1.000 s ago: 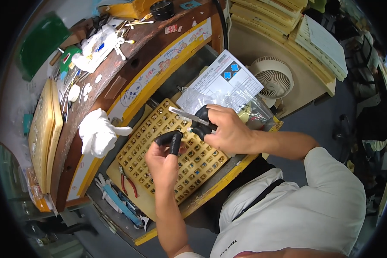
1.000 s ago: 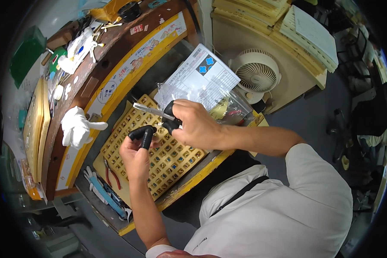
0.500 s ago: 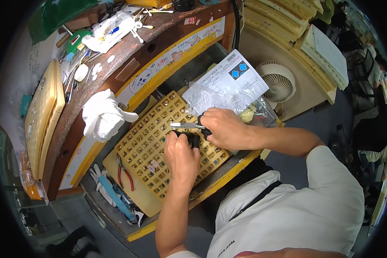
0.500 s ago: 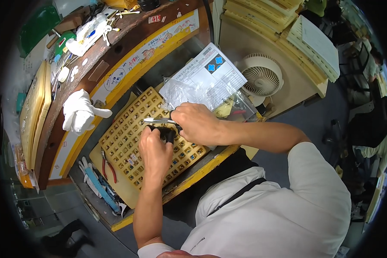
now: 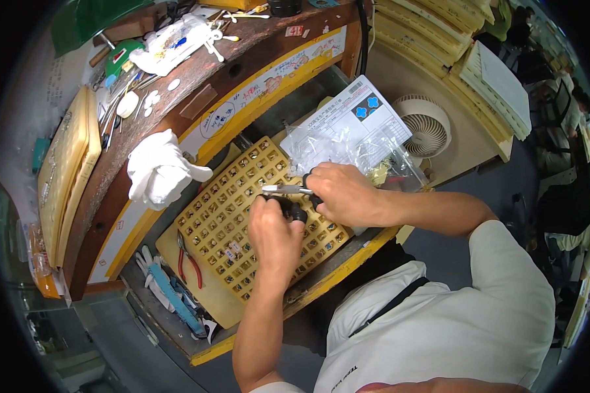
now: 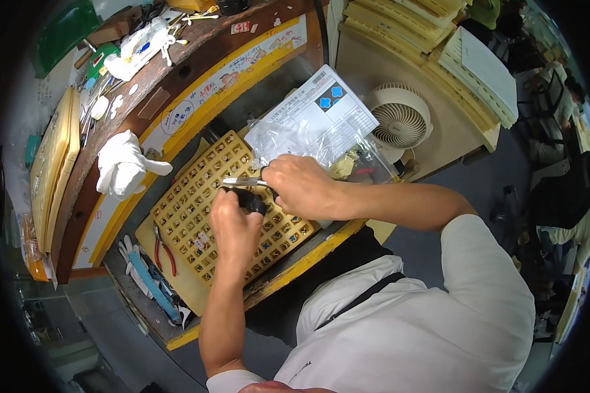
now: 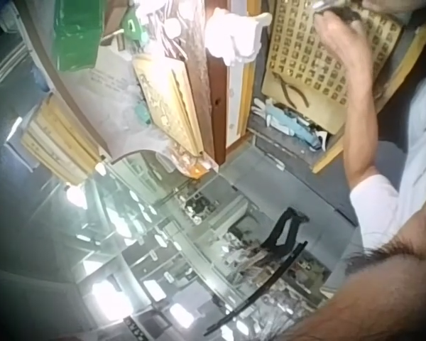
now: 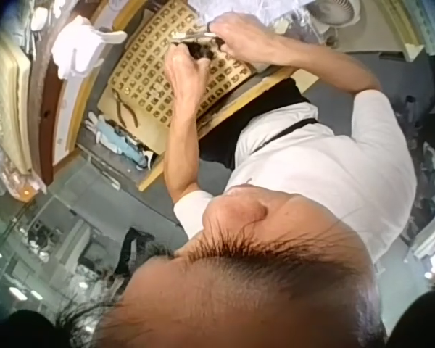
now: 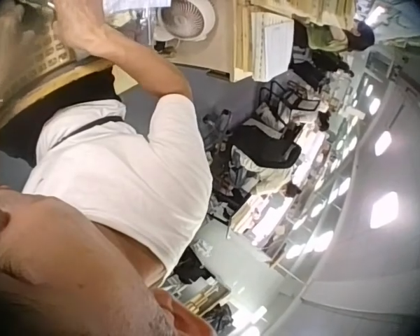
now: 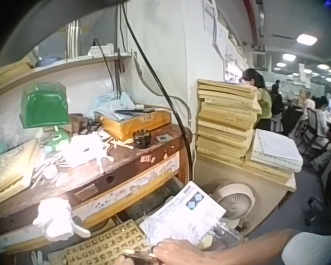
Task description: Selecting small gemstones from a bag and organizing them into a grid tray.
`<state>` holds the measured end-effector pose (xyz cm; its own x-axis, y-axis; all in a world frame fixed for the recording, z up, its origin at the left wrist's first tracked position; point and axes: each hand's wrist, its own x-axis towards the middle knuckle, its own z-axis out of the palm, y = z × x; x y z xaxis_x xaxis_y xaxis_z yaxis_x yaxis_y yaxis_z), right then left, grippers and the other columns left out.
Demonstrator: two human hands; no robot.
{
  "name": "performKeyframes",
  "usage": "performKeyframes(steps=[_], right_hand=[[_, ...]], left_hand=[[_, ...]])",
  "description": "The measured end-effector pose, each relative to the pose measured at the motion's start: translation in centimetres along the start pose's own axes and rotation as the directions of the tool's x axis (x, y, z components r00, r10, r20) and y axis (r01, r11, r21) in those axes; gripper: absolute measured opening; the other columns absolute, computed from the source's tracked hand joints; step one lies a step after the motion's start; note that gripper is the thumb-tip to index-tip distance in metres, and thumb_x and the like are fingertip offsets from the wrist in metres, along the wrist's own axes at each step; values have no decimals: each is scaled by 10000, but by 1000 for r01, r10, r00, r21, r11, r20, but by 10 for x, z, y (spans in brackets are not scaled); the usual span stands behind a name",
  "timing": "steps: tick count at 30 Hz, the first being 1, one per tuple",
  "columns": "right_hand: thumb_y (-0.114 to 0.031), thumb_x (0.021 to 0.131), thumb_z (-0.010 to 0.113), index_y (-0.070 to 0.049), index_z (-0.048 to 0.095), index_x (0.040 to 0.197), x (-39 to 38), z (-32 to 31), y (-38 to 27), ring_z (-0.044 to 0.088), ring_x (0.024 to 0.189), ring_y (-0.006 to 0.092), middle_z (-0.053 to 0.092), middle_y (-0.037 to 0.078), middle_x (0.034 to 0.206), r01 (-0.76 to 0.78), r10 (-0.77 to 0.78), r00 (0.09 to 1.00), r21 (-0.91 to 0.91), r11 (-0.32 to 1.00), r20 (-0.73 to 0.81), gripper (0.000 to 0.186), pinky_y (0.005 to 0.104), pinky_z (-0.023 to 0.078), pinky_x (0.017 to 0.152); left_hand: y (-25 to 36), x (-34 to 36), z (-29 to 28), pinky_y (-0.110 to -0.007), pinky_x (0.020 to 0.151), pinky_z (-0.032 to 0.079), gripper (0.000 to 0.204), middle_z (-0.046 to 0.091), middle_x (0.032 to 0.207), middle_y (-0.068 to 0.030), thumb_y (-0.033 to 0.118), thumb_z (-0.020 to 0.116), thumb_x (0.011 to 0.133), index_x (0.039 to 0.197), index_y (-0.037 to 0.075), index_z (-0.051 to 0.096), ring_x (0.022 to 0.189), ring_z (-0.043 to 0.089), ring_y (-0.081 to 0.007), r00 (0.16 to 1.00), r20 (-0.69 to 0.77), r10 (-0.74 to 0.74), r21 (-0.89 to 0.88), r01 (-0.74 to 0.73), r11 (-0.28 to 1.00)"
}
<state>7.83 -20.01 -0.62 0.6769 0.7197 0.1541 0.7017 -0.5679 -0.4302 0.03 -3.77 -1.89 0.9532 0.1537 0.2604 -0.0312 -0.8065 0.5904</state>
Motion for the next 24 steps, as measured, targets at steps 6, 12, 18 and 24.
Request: performKeyframes(steps=[6,12,18,24], right_hand=[[-61,679,726,-6,569,779,1,3,4,594,872,322,592,139,836,102,-104,994,-69,992,-26,194,422,506,756],[-66,656,695,5,519,723,-48,-31,9,541,742,348,525,155,770,20,10,973,127,992,-231,201,446,440,643],[-56,652,653,16,508,747,-93,-54,48,511,846,392,485,195,888,-339,240,875,-179,924,-420,188,473,451,696],[-106,625,713,6,557,759,-101,-49,46,505,951,349,495,158,938,-348,248,921,-345,872,-301,235,450,444,791]], left_hand=[[-8,9,-20,-350,643,496,161,632,777,-161,-5,672,734,873,-69,620,659,620,-262,968,-24,-249,-201,239,950],[-5,10,-30,-294,697,526,146,693,810,-128,2,651,782,918,-40,619,708,665,-174,940,-21,-341,-442,298,846],[-9,11,-13,-294,726,533,157,691,849,-128,-33,659,780,935,-36,632,760,672,-183,944,-23,-330,-528,269,805],[-7,9,3,-283,814,542,178,680,907,-107,-90,666,819,996,-65,669,844,672,-153,985,-57,-161,-487,113,866]])
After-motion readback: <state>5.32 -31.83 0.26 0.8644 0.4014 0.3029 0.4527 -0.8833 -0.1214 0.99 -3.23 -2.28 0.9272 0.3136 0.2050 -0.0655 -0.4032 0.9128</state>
